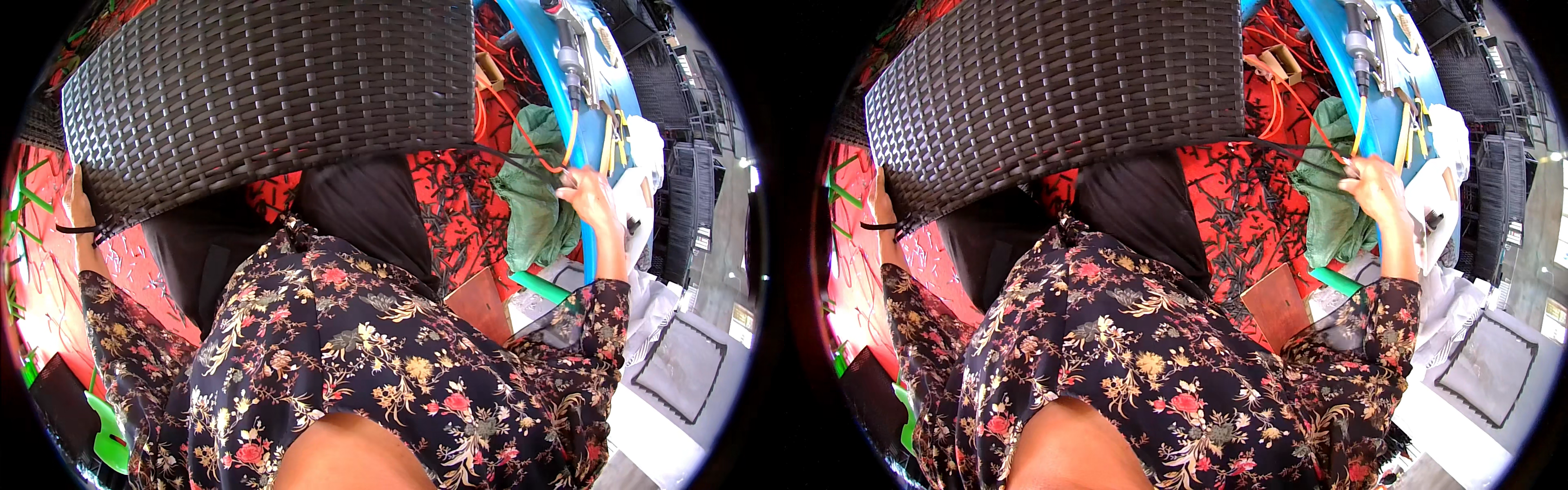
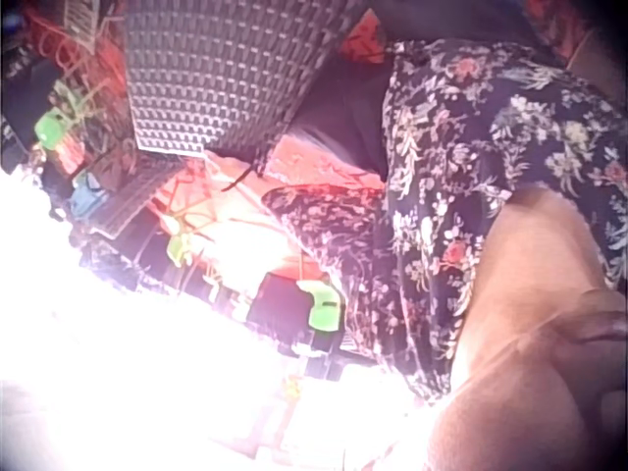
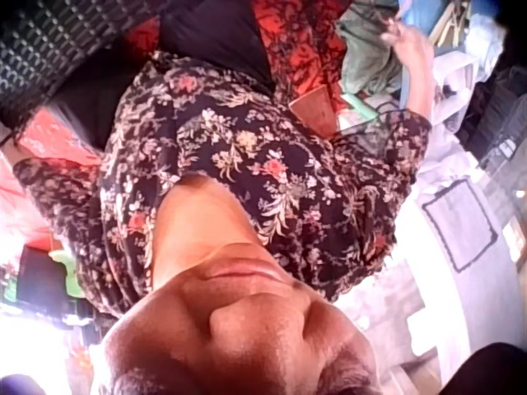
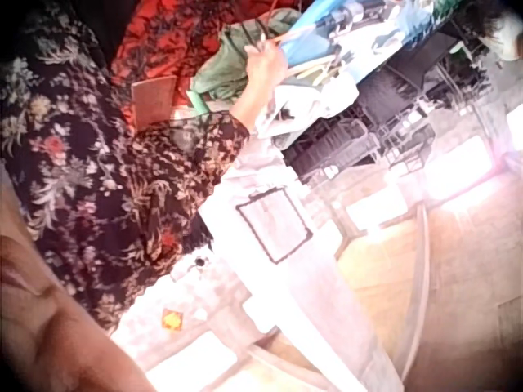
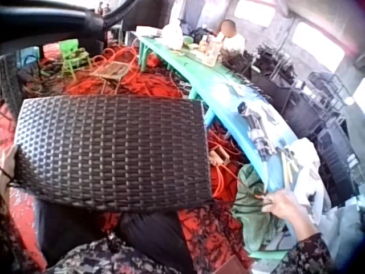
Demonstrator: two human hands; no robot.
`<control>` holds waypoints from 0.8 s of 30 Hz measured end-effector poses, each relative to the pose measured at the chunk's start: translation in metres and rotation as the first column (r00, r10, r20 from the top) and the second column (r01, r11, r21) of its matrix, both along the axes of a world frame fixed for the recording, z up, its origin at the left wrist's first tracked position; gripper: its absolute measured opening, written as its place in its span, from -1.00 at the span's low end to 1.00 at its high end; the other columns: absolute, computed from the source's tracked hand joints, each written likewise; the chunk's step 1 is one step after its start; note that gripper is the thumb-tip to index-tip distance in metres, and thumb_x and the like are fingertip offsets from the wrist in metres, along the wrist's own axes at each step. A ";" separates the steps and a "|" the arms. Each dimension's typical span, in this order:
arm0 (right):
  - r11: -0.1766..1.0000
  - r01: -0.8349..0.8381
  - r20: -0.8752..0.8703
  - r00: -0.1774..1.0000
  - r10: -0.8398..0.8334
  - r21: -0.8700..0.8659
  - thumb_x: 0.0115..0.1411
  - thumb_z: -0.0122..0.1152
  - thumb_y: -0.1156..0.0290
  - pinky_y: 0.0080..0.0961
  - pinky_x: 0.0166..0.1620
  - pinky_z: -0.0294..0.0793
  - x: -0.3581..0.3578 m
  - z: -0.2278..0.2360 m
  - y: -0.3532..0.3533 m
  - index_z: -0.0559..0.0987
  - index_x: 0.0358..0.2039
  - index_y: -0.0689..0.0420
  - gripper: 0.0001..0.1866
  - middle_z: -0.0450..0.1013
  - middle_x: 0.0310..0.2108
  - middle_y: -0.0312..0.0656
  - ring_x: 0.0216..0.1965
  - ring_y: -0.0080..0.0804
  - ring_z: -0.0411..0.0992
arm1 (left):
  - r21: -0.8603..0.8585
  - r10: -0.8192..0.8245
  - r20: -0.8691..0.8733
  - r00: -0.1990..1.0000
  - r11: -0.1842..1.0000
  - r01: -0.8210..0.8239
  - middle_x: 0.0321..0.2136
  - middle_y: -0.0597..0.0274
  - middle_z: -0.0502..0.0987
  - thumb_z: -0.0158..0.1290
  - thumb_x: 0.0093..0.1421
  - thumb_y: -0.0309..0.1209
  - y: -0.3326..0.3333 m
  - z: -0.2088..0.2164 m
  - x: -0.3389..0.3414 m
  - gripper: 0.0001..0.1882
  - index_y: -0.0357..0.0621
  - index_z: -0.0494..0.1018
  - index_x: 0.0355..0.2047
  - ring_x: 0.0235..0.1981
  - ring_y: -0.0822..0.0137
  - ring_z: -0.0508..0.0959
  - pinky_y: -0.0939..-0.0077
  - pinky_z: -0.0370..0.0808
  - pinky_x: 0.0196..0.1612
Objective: The person sits on the floor and weaves a black plastic strip around the frame of a chair seat. They use pliers to cut the strip and a hammer to secure the end of the weave into the frame.
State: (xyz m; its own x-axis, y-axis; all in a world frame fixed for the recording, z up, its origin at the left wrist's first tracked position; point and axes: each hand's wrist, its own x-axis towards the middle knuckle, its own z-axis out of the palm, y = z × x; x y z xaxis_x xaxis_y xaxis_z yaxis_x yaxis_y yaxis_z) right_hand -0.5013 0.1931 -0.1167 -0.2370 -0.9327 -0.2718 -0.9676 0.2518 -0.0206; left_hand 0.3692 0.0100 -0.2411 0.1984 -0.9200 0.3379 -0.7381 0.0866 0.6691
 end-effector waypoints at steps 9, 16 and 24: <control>0.805 -0.566 -0.154 0.824 0.545 -0.180 0.08 0.09 0.31 -0.27 -0.40 0.43 0.110 -0.055 -0.058 0.45 -0.50 0.10 -0.86 0.41 -0.53 -0.18 -0.48 -0.15 0.46 | 0.031 0.052 0.241 0.969 0.998 -0.062 -0.17 0.09 0.48 -0.26 0.27 -0.40 -0.004 0.006 0.012 -0.65 -0.15 0.32 0.03 -0.22 0.33 0.48 0.52 0.35 -0.09; 0.891 -0.373 -0.067 0.927 0.369 -0.259 0.05 0.05 0.40 -0.18 -0.38 0.37 0.061 -0.034 -0.007 0.42 -0.52 0.12 -0.91 0.38 -0.54 -0.11 -0.42 -0.05 0.42 | -0.031 -0.019 -0.076 0.997 0.999 0.016 -0.23 0.16 0.51 -0.11 0.25 -0.22 0.007 0.012 -0.017 -0.58 -0.39 0.41 -0.10 -0.25 0.48 0.45 0.58 0.36 -0.10; 0.996 -0.022 -0.188 0.982 0.005 -0.084 0.04 0.12 0.37 -0.13 -0.34 0.34 -0.029 -0.043 0.083 0.43 -0.51 0.20 -0.84 0.43 -0.47 0.01 -0.38 0.02 0.40 | 0.128 0.091 -0.213 0.973 0.990 -0.065 -0.15 0.10 0.47 -0.25 0.28 -0.44 -0.002 0.010 -0.004 -0.65 -0.19 0.33 0.04 -0.23 0.40 0.47 0.53 0.38 -0.09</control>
State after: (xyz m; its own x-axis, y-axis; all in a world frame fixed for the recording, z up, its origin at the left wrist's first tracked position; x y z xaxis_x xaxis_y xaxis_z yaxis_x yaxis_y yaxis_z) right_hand -0.5305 0.2761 -0.1601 -0.2635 -0.9540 -0.1432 -0.9595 0.2439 0.1409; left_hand 0.3655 0.0085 -0.2310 0.3275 -0.9298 0.1677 -0.5751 -0.0554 0.8162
